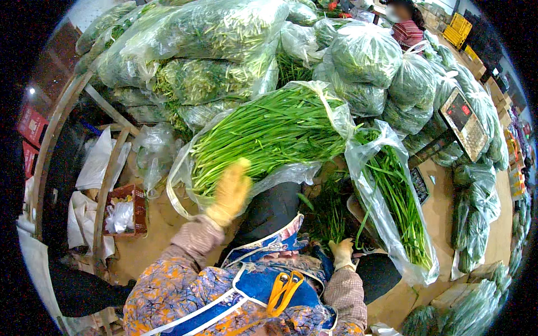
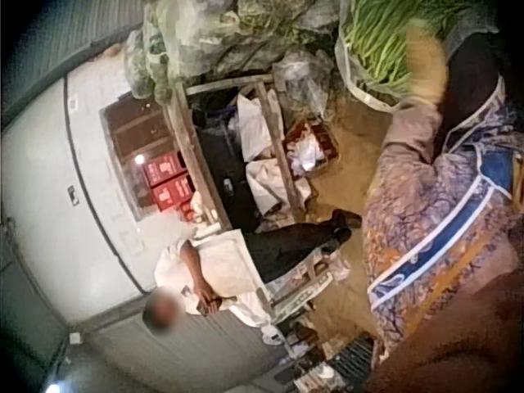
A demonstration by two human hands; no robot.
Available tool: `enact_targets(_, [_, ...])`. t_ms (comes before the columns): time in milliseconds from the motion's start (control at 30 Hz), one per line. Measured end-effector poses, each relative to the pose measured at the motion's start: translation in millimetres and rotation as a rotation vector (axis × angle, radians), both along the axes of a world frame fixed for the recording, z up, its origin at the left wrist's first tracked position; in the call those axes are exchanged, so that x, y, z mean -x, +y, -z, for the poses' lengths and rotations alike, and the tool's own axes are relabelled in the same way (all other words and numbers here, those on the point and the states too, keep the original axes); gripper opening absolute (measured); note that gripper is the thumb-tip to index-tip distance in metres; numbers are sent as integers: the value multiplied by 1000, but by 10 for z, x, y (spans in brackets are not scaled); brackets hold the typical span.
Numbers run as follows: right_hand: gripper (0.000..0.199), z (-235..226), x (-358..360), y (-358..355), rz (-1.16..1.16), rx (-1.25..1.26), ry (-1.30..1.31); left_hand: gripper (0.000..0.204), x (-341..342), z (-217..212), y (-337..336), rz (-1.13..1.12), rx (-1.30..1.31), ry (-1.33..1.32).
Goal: The person sorts bunches of green onions by hand, places them into plastic bags, and weighs the bags on a digital scale. They tie the bags and organize them on the floor of the market.
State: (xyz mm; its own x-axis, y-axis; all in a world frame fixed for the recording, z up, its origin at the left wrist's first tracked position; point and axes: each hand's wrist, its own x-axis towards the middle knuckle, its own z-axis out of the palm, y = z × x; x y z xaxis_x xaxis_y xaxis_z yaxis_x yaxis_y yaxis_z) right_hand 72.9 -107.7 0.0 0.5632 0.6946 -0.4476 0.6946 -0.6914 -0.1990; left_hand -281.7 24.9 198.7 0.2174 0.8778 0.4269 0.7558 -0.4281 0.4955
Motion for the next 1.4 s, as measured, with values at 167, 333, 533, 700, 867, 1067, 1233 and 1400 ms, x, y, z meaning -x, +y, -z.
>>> enact_targets(167, [48, -238, 190, 256, -221, -532, 76, 85, 943, 447, -61, -279, 230, 340])
enact_targets(333, [42, -217, 116, 216, -181, -397, 265, 61, 926, 475, 51, -375, 573, 424])
enact_targets(533, [41, -267, 88, 162, -181, -448, 339, 32, 1104, 137, 374, -103, 209, 286])
enact_targets(700, [36, -243, 37, 83, -195, -438, 309, 16, 823, -906, 647, -116, 227, 452])
enact_targets(867, [37, -286, 64, 117, -148, -389, 417, 19, 887, -1039, 840, -102, 90, 272])
enact_targets(1067, [33, -274, 84, 117, -216, -361, 451, 81, 1199, 242, 449, -40, 648, 355])
enact_targets(1233, [37, -368, 106, 147, -197, -300, 463, 97, 888, 189, 146, -305, 686, 530])
enact_targets(1400, [37, -353, 125, 167, -191, -301, 462, 89, 765, 96, 24, -388, 705, 567])
